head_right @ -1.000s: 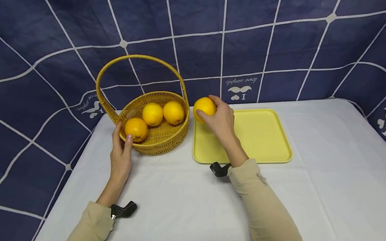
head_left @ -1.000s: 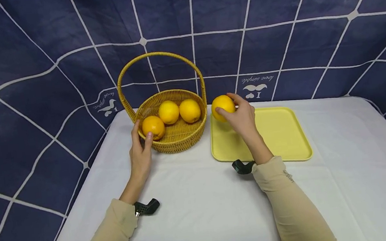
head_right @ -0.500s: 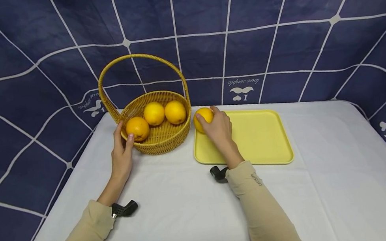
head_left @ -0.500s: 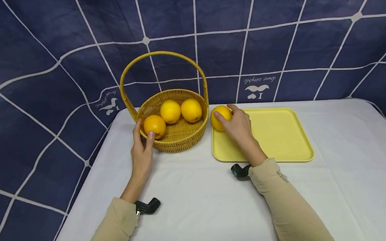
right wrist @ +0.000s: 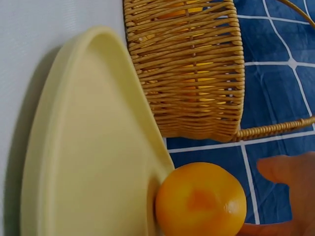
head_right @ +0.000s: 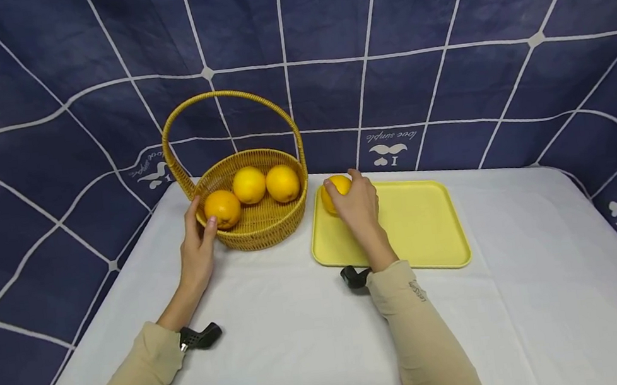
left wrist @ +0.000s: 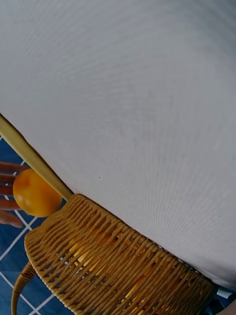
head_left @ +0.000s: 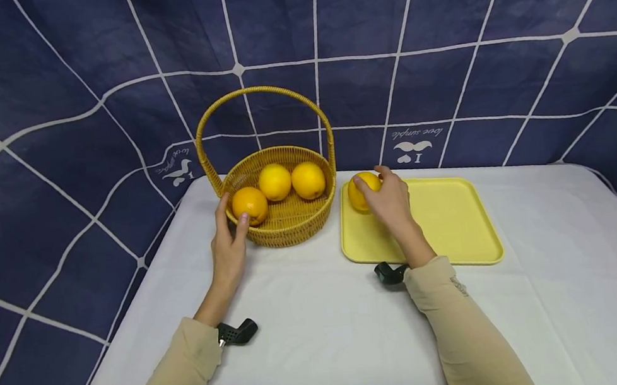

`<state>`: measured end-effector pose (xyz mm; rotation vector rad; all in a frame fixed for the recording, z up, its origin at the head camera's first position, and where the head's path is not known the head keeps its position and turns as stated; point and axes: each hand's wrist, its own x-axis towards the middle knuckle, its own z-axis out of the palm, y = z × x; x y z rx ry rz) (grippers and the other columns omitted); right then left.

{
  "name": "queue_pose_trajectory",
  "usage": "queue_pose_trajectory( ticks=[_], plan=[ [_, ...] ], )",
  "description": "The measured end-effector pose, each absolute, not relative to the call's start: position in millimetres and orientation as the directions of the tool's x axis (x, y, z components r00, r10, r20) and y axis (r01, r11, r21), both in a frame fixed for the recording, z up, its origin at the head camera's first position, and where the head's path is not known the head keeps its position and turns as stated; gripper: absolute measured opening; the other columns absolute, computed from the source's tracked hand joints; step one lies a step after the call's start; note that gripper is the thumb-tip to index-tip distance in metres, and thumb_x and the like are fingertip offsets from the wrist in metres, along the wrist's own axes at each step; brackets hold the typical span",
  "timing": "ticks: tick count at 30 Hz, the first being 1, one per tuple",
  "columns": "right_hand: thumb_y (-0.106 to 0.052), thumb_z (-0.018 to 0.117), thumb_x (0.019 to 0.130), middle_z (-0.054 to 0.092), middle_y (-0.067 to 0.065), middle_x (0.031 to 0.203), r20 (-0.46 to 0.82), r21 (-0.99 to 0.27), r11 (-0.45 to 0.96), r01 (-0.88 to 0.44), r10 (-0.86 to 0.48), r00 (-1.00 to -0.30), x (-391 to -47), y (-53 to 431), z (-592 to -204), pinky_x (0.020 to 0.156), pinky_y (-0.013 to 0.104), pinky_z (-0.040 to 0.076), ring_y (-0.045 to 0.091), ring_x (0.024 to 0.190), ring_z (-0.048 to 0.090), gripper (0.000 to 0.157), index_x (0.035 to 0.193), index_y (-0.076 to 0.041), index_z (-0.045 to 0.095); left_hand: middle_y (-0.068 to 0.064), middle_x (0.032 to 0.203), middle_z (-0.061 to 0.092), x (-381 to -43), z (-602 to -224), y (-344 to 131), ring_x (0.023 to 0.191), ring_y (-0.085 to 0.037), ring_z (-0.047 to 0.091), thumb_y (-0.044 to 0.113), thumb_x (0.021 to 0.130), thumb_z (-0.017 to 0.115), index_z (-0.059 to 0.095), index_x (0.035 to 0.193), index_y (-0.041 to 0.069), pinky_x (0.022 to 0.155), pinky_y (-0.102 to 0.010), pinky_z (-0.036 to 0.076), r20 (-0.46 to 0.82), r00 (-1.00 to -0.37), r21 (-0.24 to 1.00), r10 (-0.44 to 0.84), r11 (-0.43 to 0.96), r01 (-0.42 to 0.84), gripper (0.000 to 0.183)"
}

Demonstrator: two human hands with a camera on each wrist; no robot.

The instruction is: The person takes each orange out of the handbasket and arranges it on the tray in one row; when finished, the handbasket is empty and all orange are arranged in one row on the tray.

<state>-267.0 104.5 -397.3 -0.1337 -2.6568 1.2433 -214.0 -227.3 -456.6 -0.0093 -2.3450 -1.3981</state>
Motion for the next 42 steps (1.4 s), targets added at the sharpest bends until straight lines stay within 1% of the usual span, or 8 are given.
queue_pose_trajectory(
  ticks=[5, 8, 11, 15, 21, 26, 33, 42],
  plan=[
    [-0.036, 0.079, 0.091, 0.059, 0.028, 0.144, 0.158, -0.730, 0.683, -0.026, 0.131, -0.979, -265.6, 104.6, -398.6, 0.116, 0.054, 0.041, 0.046, 0.132, 0.053, 0.077, 0.151, 0.002, 0.050, 0.006, 0.173, 0.031, -214.8, -455.9, -225.7, 0.159, -0.023, 0.030, 0.045, 0.110, 0.051, 0.025, 0.168, 0.034, 0.131, -0.049, 0.023, 0.352, -0.915, 0.840, -0.195, 0.498, 0.217, 0.064],
    [-0.031, 0.082, 0.088, 0.061, 0.028, 0.139, 0.182, -0.731, 0.681, -0.041, 0.137, -0.974, -265.4, 102.7, -401.4, 0.112, 0.053, 0.043, 0.046, 0.127, 0.055, 0.074, 0.148, 0.002, 0.054, 0.006, 0.173, 0.031, -214.8, -455.9, -225.8, 0.159, -0.023, 0.030, 0.046, 0.110, 0.052, 0.025, 0.168, 0.035, 0.131, -0.049, 0.023, 0.348, -0.916, 0.840, -0.199, 0.501, 0.210, 0.064],
    [-0.030, 0.083, 0.088, 0.064, 0.026, 0.137, 0.199, -0.758, 0.650, -0.059, 0.144, -0.969, -265.8, 99.2, -404.9, 0.110, 0.051, 0.045, 0.043, 0.124, 0.057, 0.070, 0.145, 0.002, 0.057, 0.006, 0.173, 0.031, -214.5, -456.0, -226.1, 0.159, -0.022, 0.030, 0.046, 0.110, 0.052, 0.025, 0.168, 0.035, 0.131, -0.048, 0.023, 0.344, -0.917, 0.841, -0.202, 0.500, 0.205, 0.064],
    [-0.032, 0.081, 0.089, 0.063, 0.025, 0.138, 0.196, -0.772, 0.632, -0.074, 0.126, -0.972, -266.6, 93.9, -407.5, 0.112, 0.049, 0.045, 0.041, 0.126, 0.057, 0.070, 0.145, 0.001, 0.057, 0.006, 0.173, 0.030, -214.8, -456.0, -227.3, 0.159, -0.023, 0.030, 0.046, 0.110, 0.051, 0.024, 0.168, 0.035, 0.131, -0.048, 0.023, 0.348, -0.916, 0.840, -0.197, 0.500, 0.212, 0.065],
    [-0.037, 0.078, 0.092, 0.063, 0.025, 0.137, 0.190, -0.762, 0.644, -0.067, 0.123, -0.974, -265.1, 92.3, -404.5, 0.112, 0.051, 0.045, 0.042, 0.126, 0.057, 0.069, 0.146, 0.001, 0.056, 0.007, 0.173, 0.030, -216.4, -455.5, -227.7, 0.159, -0.021, 0.031, 0.046, 0.110, 0.052, 0.025, 0.168, 0.032, 0.131, -0.048, 0.024, 0.361, -0.914, 0.839, -0.187, 0.494, 0.230, 0.065],
    [-0.041, 0.071, 0.098, 0.063, 0.027, 0.139, 0.194, -0.767, 0.637, -0.068, 0.129, -0.973, -264.1, 94.1, -401.8, 0.113, 0.052, 0.045, 0.042, 0.127, 0.058, 0.066, 0.146, 0.003, 0.056, 0.006, 0.173, 0.031, -216.2, -456.7, -227.8, 0.159, -0.022, 0.031, 0.045, 0.110, 0.052, 0.026, 0.168, 0.031, 0.131, -0.048, 0.024, 0.356, -0.914, 0.842, -0.193, 0.491, 0.224, 0.064],
    [-0.044, 0.065, 0.102, 0.061, 0.022, 0.145, 0.251, -0.788, 0.608, -0.096, 0.174, -0.952, -262.6, 95.4, -393.4, 0.114, 0.051, 0.044, 0.040, 0.132, 0.057, 0.064, 0.146, 0.001, 0.057, 0.002, 0.173, 0.031, -216.9, -458.5, -227.9, 0.159, -0.025, 0.031, 0.045, 0.110, 0.051, 0.025, 0.168, 0.032, 0.131, -0.050, 0.024, 0.357, -0.915, 0.838, -0.190, 0.499, 0.223, 0.065],
    [-0.046, 0.065, 0.102, 0.061, 0.019, 0.147, 0.325, -0.789, 0.582, -0.198, 0.121, -0.938, -251.7, 84.5, -374.0, 0.119, 0.052, 0.039, 0.037, 0.137, 0.053, 0.062, 0.147, -0.004, 0.059, 0.006, 0.173, 0.029, -215.1, -457.7, -228.1, 0.159, -0.022, 0.029, 0.047, 0.110, 0.050, 0.024, 0.168, 0.034, 0.131, -0.047, 0.024, 0.352, -0.916, 0.841, -0.191, 0.495, 0.219, 0.064]
  ],
)
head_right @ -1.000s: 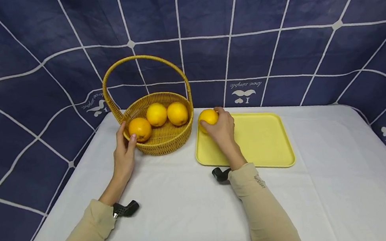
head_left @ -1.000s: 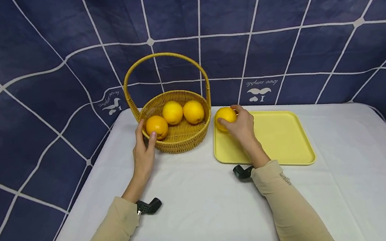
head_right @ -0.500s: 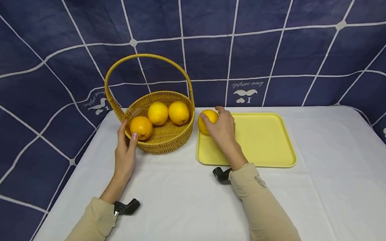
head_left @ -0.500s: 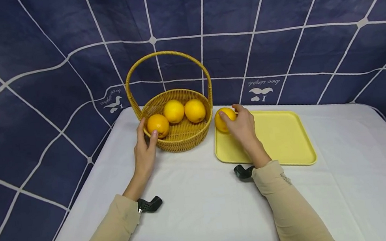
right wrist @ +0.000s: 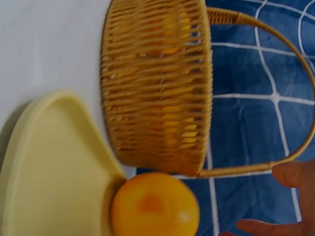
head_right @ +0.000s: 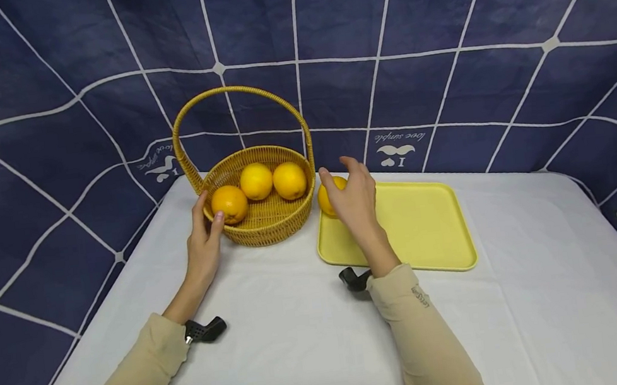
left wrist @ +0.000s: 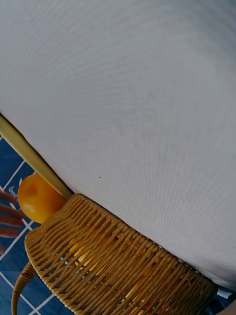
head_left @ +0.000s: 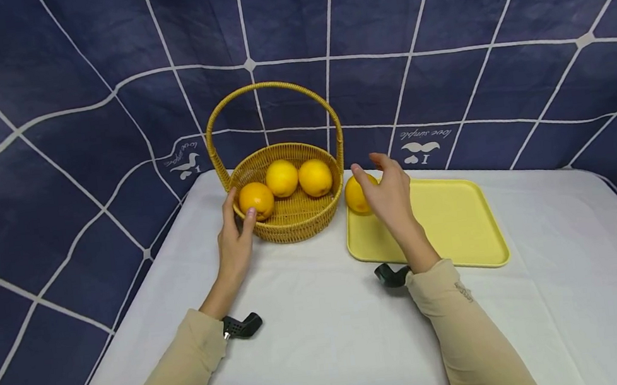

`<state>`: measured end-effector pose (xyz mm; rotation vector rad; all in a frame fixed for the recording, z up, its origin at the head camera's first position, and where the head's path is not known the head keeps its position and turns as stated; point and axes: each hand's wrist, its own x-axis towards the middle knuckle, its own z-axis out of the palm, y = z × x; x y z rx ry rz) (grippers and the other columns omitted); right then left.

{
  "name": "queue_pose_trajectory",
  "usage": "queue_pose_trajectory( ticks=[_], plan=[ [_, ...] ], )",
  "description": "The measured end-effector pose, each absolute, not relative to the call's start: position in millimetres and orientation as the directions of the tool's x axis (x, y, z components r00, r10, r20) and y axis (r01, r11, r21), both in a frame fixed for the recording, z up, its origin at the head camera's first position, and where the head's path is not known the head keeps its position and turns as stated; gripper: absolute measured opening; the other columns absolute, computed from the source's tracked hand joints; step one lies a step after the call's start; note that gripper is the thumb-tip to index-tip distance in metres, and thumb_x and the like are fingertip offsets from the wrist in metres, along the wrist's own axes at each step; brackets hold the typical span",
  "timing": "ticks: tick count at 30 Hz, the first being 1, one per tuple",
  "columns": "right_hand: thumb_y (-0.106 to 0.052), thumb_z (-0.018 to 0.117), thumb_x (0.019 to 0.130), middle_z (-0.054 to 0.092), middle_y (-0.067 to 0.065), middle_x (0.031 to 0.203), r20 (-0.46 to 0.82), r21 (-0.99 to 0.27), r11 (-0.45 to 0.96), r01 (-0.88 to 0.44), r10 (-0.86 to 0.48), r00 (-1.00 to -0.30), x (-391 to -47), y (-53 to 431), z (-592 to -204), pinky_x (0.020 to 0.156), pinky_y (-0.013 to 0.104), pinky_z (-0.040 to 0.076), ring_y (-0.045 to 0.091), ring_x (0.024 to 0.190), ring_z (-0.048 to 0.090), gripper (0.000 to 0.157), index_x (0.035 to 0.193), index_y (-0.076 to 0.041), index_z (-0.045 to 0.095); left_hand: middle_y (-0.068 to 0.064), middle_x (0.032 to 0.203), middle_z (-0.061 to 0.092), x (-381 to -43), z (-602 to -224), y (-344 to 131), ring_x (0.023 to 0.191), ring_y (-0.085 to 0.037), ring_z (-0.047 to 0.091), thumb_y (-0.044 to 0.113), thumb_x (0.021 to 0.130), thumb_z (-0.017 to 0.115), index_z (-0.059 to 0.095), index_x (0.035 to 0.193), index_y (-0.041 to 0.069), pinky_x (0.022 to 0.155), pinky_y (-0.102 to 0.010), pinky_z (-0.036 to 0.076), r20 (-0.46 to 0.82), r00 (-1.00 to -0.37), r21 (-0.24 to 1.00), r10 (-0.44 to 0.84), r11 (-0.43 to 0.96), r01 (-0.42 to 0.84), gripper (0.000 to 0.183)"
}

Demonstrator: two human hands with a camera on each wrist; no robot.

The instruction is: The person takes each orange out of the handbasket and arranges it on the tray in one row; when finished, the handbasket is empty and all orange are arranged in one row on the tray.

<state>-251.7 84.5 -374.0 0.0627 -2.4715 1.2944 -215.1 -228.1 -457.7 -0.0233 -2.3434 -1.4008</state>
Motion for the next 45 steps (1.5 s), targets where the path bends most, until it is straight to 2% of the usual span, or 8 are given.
queue_pose_trajectory(
  ticks=[6, 14, 23, 29, 35, 39, 43, 45],
  plan=[
    [-0.040, 0.068, 0.101, 0.064, 0.018, 0.142, 0.376, -0.784, 0.562, -0.264, 0.092, -0.922, -242.2, 72.8, -360.1, 0.116, 0.051, 0.042, 0.036, 0.133, 0.057, 0.056, 0.143, -0.004, 0.061, 0.009, 0.174, 0.027, -218.1, -454.7, -226.7, 0.160, -0.021, 0.028, 0.049, 0.110, 0.050, 0.022, 0.168, 0.037, 0.131, -0.047, 0.024, 0.346, -0.920, 0.841, -0.181, 0.494, 0.219, 0.065],
    [-0.026, 0.071, 0.098, 0.070, 0.018, 0.130, 0.417, -0.772, 0.526, -0.356, -0.004, -0.909, -237.3, 46.7, -359.5, 0.101, 0.046, 0.055, 0.035, 0.122, 0.065, 0.044, 0.133, -0.001, 0.067, 0.007, 0.174, 0.028, -220.4, -453.5, -226.9, 0.160, -0.024, 0.029, 0.050, 0.110, 0.050, 0.022, 0.168, 0.038, 0.131, -0.050, 0.024, 0.342, -0.923, 0.834, -0.175, 0.509, 0.213, 0.066],
    [-0.024, 0.071, 0.099, 0.070, 0.018, 0.129, 0.301, -0.803, 0.504, -0.319, -0.119, -0.946, -245.7, 3.4, -362.7, 0.103, 0.043, 0.057, 0.033, 0.119, 0.068, 0.044, 0.135, 0.001, 0.066, 0.006, 0.173, 0.029, -220.2, -453.9, -227.0, 0.159, -0.025, 0.030, 0.050, 0.110, 0.050, 0.023, 0.168, 0.036, 0.130, -0.051, 0.025, 0.339, -0.925, 0.839, -0.174, 0.501, 0.213, 0.066],
    [-0.026, 0.071, 0.099, 0.073, 0.016, 0.123, 0.218, -0.811, 0.511, -0.286, -0.188, -0.957, -254.2, -24.5, -367.4, 0.092, 0.038, 0.062, 0.027, 0.107, 0.074, 0.041, 0.132, -0.001, 0.068, 0.007, 0.173, 0.029, -216.9, -459.4, -224.4, 0.159, -0.024, 0.030, 0.050, 0.110, 0.050, 0.024, 0.167, 0.039, 0.130, -0.052, 0.025, 0.321, -0.929, 0.849, -0.186, 0.490, 0.195, 0.064],
    [-0.031, 0.073, 0.099, 0.075, 0.017, 0.121, 0.119, -0.798, 0.562, -0.219, -0.209, -0.970, -259.7, -45.5, -374.7, 0.090, 0.038, 0.061, 0.032, 0.112, 0.071, 0.045, 0.131, 0.000, 0.068, 0.004, 0.173, 0.031, -213.3, -464.0, -224.5, 0.157, -0.029, 0.034, 0.049, 0.110, 0.049, 0.024, 0.168, 0.038, 0.128, -0.056, 0.028, 0.307, -0.933, 0.849, -0.189, 0.498, 0.179, 0.064],
    [-0.036, 0.074, 0.098, 0.075, 0.013, 0.106, 0.095, -0.789, 0.581, -0.202, -0.209, -0.973, -262.5, -58.5, -372.9, 0.080, 0.033, 0.058, 0.030, 0.102, 0.069, 0.050, 0.129, 0.002, 0.068, 0.005, 0.173, 0.030, -212.7, -462.3, -226.1, 0.157, -0.031, 0.034, 0.050, 0.111, 0.047, 0.022, 0.168, 0.038, 0.128, -0.057, 0.028, 0.316, -0.931, 0.844, -0.184, 0.502, 0.187, 0.064],
    [-0.042, 0.074, 0.097, 0.065, 0.007, 0.081, 0.095, -0.734, 0.636, -0.238, -0.250, -0.963, -264.9, -71.4, -372.4, 0.065, 0.025, 0.048, 0.022, 0.078, 0.061, 0.052, 0.121, 0.004, 0.071, 0.006, 0.173, 0.029, -210.9, -460.5, -227.6, 0.157, -0.029, 0.034, 0.050, 0.111, 0.047, 0.022, 0.168, 0.039, 0.129, -0.056, 0.027, 0.305, -0.931, 0.845, -0.200, 0.508, 0.168, 0.063],
    [-0.045, 0.073, 0.097, 0.063, 0.007, 0.079, 0.105, -0.700, 0.664, -0.262, -0.267, -0.958, -266.1, -77.0, -371.5, 0.063, 0.026, 0.047, 0.021, 0.075, 0.060, 0.052, 0.116, 0.004, 0.071, 0.005, 0.173, 0.029, -210.9, -459.8, -228.1, 0.158, -0.029, 0.033, 0.050, 0.111, 0.047, 0.022, 0.168, 0.039, 0.129, -0.055, 0.027, 0.309, -0.928, 0.846, -0.208, 0.505, 0.168, 0.063]
  ],
)
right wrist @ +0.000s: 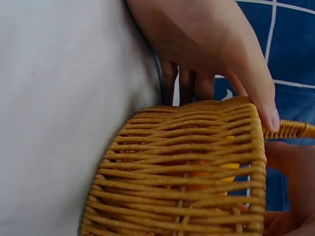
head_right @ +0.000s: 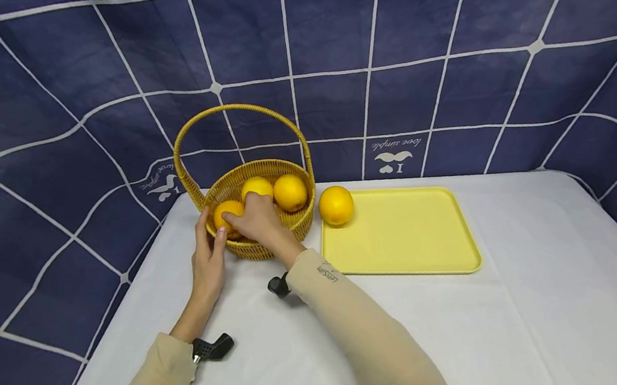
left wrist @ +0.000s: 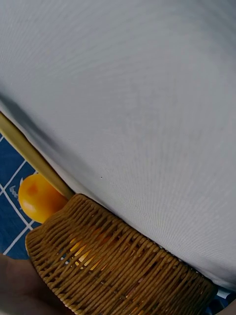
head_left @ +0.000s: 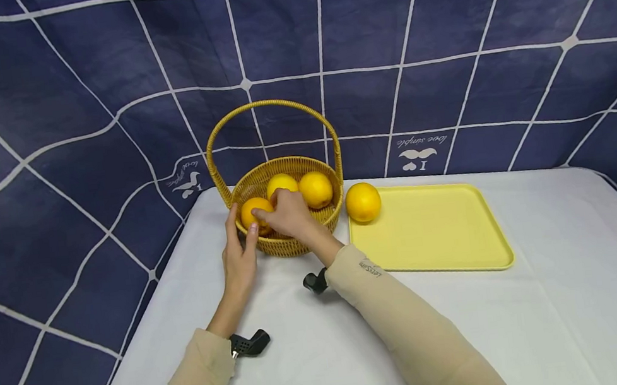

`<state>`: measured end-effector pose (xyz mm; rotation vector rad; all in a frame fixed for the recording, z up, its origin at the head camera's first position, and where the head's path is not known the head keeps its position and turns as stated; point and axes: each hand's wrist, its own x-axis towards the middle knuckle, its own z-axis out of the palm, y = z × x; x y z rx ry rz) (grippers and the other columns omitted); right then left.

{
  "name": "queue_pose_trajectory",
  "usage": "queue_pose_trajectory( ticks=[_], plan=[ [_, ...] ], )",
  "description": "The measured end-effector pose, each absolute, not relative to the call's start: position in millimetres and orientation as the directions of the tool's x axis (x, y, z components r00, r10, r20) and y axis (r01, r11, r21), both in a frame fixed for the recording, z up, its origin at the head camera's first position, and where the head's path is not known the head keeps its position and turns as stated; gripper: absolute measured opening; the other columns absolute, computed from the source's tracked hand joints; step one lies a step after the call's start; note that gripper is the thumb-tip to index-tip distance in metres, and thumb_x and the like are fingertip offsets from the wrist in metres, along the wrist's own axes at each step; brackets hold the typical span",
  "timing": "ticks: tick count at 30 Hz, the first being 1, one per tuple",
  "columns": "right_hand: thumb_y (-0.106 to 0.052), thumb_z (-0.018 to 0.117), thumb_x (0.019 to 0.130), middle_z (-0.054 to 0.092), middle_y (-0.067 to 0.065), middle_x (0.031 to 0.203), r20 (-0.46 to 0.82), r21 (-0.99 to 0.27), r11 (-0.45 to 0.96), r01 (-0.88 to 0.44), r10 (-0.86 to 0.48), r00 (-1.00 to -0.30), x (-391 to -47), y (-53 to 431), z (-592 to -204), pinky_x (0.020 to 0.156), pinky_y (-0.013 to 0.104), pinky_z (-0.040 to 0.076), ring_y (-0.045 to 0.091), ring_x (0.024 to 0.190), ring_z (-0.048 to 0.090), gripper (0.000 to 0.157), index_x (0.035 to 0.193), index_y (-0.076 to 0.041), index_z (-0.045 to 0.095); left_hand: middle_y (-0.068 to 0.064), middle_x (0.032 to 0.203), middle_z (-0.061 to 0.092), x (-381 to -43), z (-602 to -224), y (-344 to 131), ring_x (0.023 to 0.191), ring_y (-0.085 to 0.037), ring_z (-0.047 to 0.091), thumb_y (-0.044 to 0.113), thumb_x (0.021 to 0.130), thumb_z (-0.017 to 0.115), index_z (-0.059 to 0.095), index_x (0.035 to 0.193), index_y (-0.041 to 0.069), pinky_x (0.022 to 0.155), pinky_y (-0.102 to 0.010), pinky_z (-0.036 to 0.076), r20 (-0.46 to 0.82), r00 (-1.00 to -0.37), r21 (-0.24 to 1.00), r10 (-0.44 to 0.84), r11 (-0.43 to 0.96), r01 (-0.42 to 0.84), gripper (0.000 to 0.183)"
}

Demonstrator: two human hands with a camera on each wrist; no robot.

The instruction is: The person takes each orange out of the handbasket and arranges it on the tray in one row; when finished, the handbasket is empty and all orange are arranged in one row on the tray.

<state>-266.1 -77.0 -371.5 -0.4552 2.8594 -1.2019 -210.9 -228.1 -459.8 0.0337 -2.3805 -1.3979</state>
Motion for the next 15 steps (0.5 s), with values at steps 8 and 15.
queue_pose_trajectory(
  ticks=[8, 15],
  plan=[
    [-0.052, 0.073, 0.096, 0.070, 0.016, 0.125, 0.043, -0.629, 0.743, -0.229, -0.261, -0.964, -271.4, -91.0, -373.4, 0.084, 0.036, 0.057, 0.027, 0.104, 0.068, 0.069, 0.139, 0.001, 0.061, 0.000, 0.173, 0.030, -211.9, -460.1, -227.9, 0.157, -0.032, 0.034, 0.050, 0.110, 0.049, 0.023, 0.168, 0.038, 0.128, -0.058, 0.028, 0.322, -0.921, 0.849, -0.218, 0.497, 0.179, 0.064],
    [-0.054, 0.081, 0.089, 0.066, 0.008, 0.100, 0.033, -0.653, 0.727, -0.213, -0.253, -0.967, -281.8, -91.6, -387.7, 0.072, 0.030, 0.052, 0.020, 0.088, 0.061, 0.062, 0.121, -0.003, 0.065, 0.002, 0.173, 0.030, -209.7, -459.9, -226.8, 0.155, -0.033, 0.038, 0.051, 0.111, 0.046, 0.023, 0.167, 0.041, 0.126, -0.058, 0.030, 0.307, -0.925, 0.848, -0.224, 0.506, 0.159, 0.062]
  ],
)
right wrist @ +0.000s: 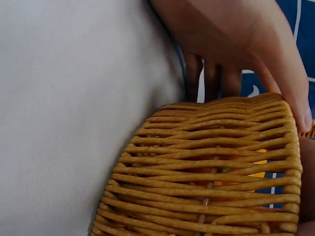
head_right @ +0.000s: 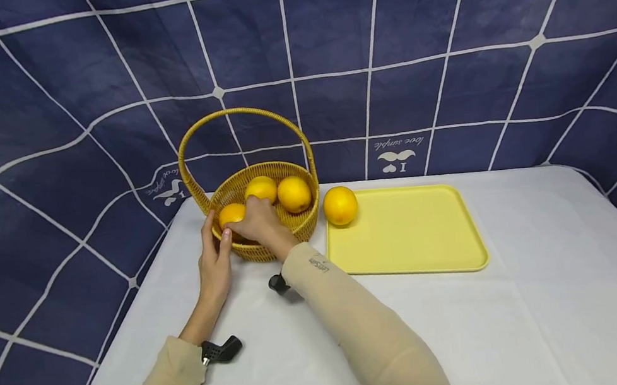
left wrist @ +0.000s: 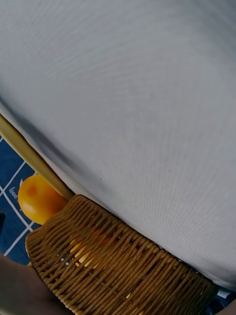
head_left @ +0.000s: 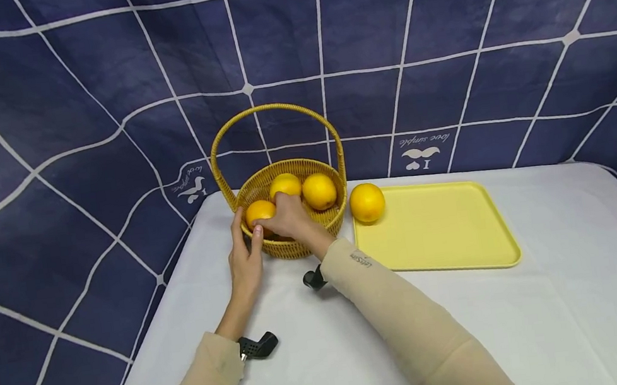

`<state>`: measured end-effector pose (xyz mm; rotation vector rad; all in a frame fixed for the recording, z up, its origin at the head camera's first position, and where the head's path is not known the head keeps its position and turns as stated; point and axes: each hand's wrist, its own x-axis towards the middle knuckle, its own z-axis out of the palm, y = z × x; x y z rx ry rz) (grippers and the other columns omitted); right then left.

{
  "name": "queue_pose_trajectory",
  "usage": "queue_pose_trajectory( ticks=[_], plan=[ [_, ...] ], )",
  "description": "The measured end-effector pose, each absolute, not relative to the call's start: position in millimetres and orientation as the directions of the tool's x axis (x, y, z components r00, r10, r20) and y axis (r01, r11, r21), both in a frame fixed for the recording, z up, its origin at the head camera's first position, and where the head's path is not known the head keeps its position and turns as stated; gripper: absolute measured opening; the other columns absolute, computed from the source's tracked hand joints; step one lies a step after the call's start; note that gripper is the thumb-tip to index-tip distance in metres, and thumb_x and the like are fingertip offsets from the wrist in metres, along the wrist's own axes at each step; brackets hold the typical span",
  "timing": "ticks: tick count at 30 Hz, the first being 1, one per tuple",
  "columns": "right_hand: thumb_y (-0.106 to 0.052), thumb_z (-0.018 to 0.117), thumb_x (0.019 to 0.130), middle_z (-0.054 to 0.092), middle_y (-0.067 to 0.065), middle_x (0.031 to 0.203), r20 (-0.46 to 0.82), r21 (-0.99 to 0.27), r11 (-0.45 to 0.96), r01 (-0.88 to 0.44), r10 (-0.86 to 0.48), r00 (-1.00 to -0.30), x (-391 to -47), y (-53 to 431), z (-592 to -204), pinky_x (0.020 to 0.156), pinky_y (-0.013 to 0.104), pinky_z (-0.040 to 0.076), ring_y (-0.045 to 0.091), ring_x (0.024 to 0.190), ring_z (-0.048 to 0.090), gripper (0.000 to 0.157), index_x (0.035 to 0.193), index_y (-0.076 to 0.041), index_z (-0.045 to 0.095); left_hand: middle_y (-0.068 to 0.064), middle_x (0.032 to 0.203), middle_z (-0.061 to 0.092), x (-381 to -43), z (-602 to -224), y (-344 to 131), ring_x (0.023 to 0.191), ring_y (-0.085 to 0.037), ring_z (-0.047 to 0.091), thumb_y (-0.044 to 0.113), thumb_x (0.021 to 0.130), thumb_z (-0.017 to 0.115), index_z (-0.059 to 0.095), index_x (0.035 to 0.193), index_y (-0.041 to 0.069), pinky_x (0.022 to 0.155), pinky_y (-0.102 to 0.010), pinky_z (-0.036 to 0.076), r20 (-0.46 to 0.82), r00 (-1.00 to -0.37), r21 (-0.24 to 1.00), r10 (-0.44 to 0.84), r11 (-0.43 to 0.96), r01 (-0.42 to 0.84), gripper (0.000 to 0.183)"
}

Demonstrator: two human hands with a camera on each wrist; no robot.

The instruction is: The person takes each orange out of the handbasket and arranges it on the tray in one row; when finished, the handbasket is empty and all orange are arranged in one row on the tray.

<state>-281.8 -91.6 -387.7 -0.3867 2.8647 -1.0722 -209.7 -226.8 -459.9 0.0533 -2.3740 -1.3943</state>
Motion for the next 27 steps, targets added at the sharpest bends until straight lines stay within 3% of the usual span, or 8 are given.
queue_pose_trajectory(
  ticks=[3, 9, 17, 27],
  plan=[
    [-0.053, 0.081, 0.087, 0.068, 0.009, 0.103, 0.018, -0.663, 0.723, -0.193, -0.242, -0.970, -279.5, -88.7, -387.8, 0.075, 0.031, 0.054, 0.021, 0.090, 0.063, 0.063, 0.122, -0.003, 0.067, 0.002, 0.174, 0.029, -207.1, -460.9, -226.5, 0.155, -0.034, 0.037, 0.052, 0.111, 0.044, 0.022, 0.167, 0.041, 0.126, -0.060, 0.031, 0.297, -0.928, 0.846, -0.225, 0.512, 0.147, 0.061],
    [-0.048, 0.081, 0.087, 0.071, 0.013, 0.131, 0.028, -0.643, 0.741, -0.192, -0.228, -0.973, -265.3, -78.2, -373.2, 0.099, 0.041, 0.056, 0.030, 0.116, 0.065, 0.071, 0.141, -0.004, 0.064, 0.003, 0.174, 0.027, -203.9, -460.7, -224.5, 0.156, -0.035, 0.036, 0.055, 0.111, 0.040, 0.019, 0.166, 0.047, 0.125, -0.062, 0.030, 0.265, -0.939, 0.852, -0.217, 0.509, 0.123, 0.060],
    [-0.044, 0.080, 0.085, 0.073, 0.013, 0.120, 0.123, -0.692, 0.674, -0.259, -0.243, -0.962, -254.8, -56.4, -353.2, 0.087, 0.038, 0.058, 0.028, 0.104, 0.066, 0.068, 0.139, -0.006, 0.064, 0.003, 0.174, 0.028, -203.7, -457.8, -230.0, 0.153, -0.038, 0.039, 0.056, 0.112, 0.037, 0.020, 0.166, 0.047, 0.125, -0.063, 0.031, 0.269, -0.934, 0.853, -0.234, 0.508, 0.119, 0.058],
    [-0.042, 0.083, 0.086, 0.072, 0.011, 0.127, 0.233, -0.805, 0.535, -0.256, -0.111, -0.966, -231.8, 11.1, -341.7, 0.090, 0.042, 0.059, 0.030, 0.114, 0.067, 0.064, 0.140, -0.012, 0.064, 0.004, 0.175, 0.025, -207.1, -459.4, -229.6, 0.157, -0.034, 0.033, 0.053, 0.112, 0.037, 0.019, 0.167, 0.046, 0.128, -0.058, 0.027, 0.281, -0.936, 0.850, -0.210, 0.507, 0.142, 0.058]
  ],
)
